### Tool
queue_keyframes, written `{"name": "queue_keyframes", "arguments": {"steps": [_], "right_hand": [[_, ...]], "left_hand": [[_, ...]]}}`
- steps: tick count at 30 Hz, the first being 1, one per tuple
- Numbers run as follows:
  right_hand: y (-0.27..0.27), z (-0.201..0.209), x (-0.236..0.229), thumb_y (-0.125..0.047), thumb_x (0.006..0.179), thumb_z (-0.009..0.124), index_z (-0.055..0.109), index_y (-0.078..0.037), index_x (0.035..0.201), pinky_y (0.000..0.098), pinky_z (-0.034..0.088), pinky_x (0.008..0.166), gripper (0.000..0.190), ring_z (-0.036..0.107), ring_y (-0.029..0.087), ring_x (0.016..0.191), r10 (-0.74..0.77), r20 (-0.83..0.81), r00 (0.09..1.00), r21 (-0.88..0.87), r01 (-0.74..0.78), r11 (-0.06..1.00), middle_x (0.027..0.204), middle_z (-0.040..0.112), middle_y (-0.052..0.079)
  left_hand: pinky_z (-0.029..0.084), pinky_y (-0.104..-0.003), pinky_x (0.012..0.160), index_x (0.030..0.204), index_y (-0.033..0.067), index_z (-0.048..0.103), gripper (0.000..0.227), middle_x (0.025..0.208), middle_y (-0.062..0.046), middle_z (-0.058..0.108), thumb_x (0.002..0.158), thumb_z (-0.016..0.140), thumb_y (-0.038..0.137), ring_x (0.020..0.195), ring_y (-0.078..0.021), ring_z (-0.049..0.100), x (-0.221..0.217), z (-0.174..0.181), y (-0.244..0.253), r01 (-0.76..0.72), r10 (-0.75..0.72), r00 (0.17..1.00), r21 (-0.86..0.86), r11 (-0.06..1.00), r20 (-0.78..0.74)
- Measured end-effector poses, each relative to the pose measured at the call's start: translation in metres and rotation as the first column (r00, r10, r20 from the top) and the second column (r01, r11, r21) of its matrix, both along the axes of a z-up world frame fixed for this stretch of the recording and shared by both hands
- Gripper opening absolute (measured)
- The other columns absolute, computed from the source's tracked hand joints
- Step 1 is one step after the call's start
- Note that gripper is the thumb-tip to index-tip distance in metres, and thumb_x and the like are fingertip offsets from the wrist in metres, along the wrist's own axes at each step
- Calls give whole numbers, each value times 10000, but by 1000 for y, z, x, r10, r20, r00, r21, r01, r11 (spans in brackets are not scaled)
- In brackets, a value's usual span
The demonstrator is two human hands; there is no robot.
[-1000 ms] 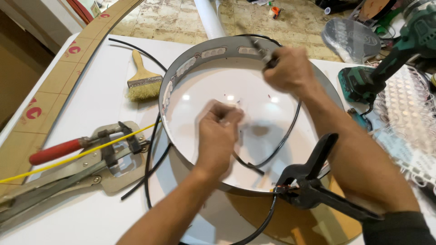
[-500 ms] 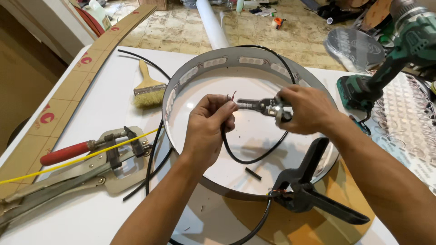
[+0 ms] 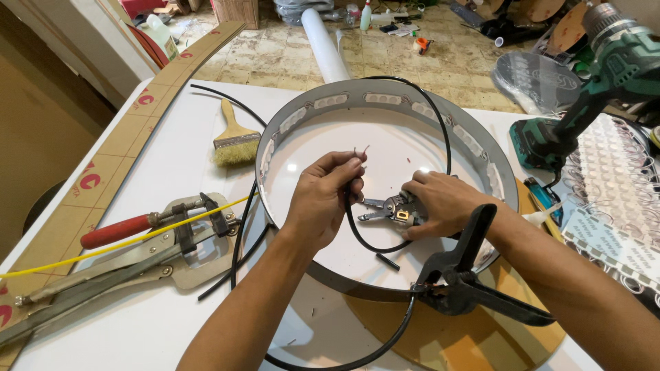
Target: The person uses wire strippers to remove the black outer insulation from a cable, then strips the red and white inner wires. The person twists the exposed inner wires together.
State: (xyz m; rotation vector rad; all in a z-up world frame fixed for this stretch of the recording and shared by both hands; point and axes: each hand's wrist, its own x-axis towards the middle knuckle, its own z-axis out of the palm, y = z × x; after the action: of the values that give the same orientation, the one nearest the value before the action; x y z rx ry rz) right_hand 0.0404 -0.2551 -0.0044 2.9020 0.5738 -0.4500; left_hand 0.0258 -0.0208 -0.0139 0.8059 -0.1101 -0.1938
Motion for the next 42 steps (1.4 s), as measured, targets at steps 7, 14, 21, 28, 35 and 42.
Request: {"name": "queue_keyframes", "arguments": {"steps": [7,14,21,28,35,42], "right_hand": [[-1,4,-2,-776,728,755,561,-111,1407,432,543,1024,970,611,296,1252,-22,-43,999,61,25,998,1362,587,101],[-14,24,16,-257,834,812,722,-52,1232,498,564,976,457,721,302,1045,-58,-68,996,786,89,612,1035,743,134],[33,13,24,-210,958,648,704,-25,1271,489,548,993,368,735,321,1026,458,-302,836,950,223,220,1055,782,192],[53,-17,32,-95,957,644,677,104,1202,490,606,907,318,765,321,975,626,-271,731,946,324,31,1013,780,255],[65,-8,19,-124,1006,600,693,63,1076,312,582,722,220,785,313,865,707,-288,646,926,376,33,903,765,221],[66,-15,22,-109,1005,599,702,56,1024,276,528,655,196,778,288,794,699,-192,689,969,245,25,864,762,209]], "left_hand": [[539,-275,603,1082,0,734,179,805,-64,627,934,712,99,704,-145,642,3,-3,14,7,-10,1000,222,975,11],[571,-300,653,1067,-30,759,197,817,-126,645,921,732,100,767,-169,648,-2,19,31,-111,-29,965,506,855,260],[532,-237,585,1060,-20,765,189,800,-117,688,925,728,107,722,-152,655,-5,23,35,-115,-65,943,504,856,325],[513,-243,574,1039,-13,770,162,820,-134,704,913,752,86,712,-148,644,0,20,39,-97,-70,940,457,884,335],[424,-210,604,957,11,722,91,764,-61,682,901,757,74,709,-98,596,9,7,35,40,-121,954,282,958,275],[499,-213,606,957,42,646,200,788,-117,728,861,822,37,694,-113,661,17,-9,30,43,-78,957,128,991,279]]}}
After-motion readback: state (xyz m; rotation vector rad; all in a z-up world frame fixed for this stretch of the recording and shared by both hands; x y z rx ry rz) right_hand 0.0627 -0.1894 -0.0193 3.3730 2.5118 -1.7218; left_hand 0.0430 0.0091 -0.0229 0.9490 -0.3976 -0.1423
